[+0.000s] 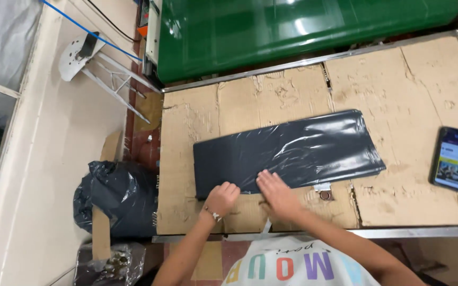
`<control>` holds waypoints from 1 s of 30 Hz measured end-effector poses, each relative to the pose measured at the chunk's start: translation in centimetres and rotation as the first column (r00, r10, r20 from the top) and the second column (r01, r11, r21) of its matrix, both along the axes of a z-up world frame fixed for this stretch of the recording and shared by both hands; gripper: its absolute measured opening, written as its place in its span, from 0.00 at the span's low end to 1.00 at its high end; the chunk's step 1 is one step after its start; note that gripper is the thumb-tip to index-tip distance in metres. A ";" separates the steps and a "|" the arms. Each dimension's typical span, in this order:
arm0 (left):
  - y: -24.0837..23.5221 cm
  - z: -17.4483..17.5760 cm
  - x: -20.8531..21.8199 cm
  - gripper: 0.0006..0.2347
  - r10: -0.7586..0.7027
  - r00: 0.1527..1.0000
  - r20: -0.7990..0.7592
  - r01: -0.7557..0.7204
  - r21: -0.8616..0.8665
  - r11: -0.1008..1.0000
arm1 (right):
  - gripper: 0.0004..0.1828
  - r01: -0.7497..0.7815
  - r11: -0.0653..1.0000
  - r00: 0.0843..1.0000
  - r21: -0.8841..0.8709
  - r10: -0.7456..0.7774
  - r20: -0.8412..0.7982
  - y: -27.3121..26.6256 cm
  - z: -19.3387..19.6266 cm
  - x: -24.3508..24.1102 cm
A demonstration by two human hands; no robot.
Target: Folding plastic bags and stacking them into a crate at the end of a production line.
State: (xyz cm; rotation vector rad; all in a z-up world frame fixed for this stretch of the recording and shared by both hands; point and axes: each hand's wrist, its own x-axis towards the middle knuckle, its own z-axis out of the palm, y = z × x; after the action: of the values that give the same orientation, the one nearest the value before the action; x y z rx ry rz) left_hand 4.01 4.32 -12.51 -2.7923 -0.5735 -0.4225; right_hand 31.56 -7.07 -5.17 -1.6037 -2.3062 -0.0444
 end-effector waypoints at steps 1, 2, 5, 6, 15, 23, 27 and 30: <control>0.3 -0.9 0.5 0.07 -0.090 0.996 -0.026 0.088 -0.078 0.993 | 0.49 -0.057 0.993 0.998 -0.101 0.055 -0.025 -0.8 0.6 -2.3; -1.2 1.7 1.4 0.07 -0.101 0.994 -0.028 0.099 -0.078 0.992 | 0.49 -0.046 0.994 0.999 -0.100 0.044 -0.027 -1.7 -0.8 -2.6; -3.2 7.7 5.6 0.09 -0.228 0.909 -0.349 -0.029 -0.598 0.801 | 0.39 -0.124 0.992 0.981 0.030 0.127 -0.144 -4.1 -3.5 -2.3; -2.8 8.5 7.3 0.10 -0.275 0.933 -0.231 -0.003 -0.770 0.638 | 0.24 -0.118 0.991 0.941 0.055 0.130 -0.312 -4.9 -3.4 -1.8; 10.7 -2.9 13.3 0.32 0.277 0.952 -0.133 -0.061 -0.965 -0.255 | 0.08 -0.064 0.760 -0.404 -0.647 -0.612 -0.680 -7.7 2.0 5.3; 4.9 0.0 14.2 0.09 0.361 0.892 0.272 -0.110 -0.645 0.756 | 0.13 0.018 0.668 -0.520 -0.744 -0.630 -0.578 -7.5 -3.3 7.7; 4.1 -0.3 16.3 0.13 0.429 0.878 0.214 -0.322 -0.399 0.859 | 0.16 0.261 0.513 -0.080 -0.818 -0.833 -0.548 -7.0 -3.7 9.8; 3.6 0.8 17.4 0.13 0.518 0.841 0.154 -0.425 -0.403 0.810 | 0.21 0.433 0.463 0.208 -0.773 -0.886 -0.414 -6.8 -4.5 10.9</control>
State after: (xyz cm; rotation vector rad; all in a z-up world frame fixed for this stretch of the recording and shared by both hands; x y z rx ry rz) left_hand 21.38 7.90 -11.74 -2.7738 -1.5122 -0.6231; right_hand 42.42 -13.84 -9.70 -2.1654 -0.7124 0.9711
